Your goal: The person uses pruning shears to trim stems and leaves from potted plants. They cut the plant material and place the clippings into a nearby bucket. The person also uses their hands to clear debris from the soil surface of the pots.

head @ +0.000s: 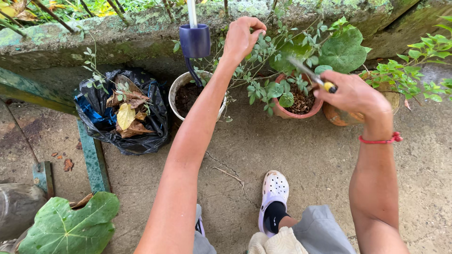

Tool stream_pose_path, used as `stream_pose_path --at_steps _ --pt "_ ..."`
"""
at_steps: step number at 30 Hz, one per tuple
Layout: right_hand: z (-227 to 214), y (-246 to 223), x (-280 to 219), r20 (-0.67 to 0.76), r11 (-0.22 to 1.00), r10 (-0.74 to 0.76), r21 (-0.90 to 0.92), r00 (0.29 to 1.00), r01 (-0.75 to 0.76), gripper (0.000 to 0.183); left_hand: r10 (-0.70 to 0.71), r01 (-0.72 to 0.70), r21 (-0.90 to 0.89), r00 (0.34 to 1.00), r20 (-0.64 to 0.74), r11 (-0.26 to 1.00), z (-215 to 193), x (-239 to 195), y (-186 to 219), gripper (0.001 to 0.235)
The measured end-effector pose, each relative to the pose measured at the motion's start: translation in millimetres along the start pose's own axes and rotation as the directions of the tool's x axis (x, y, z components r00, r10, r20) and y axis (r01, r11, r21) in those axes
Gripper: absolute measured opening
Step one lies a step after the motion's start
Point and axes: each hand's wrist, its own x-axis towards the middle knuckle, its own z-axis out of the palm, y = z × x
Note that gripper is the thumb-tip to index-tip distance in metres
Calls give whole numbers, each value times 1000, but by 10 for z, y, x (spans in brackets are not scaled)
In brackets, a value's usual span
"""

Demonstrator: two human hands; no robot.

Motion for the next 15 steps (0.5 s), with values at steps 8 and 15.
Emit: stream_pose_path --at_steps 8,15 --pt "502 572 143 475 923 289 91 831 -373 43 1 -14 157 997 79 988 169 102 -154 5" --pt "1327 774 980 -519 912 -410 -210 750 354 49 56 -86 209 988 147 974 383 233 -292 16"
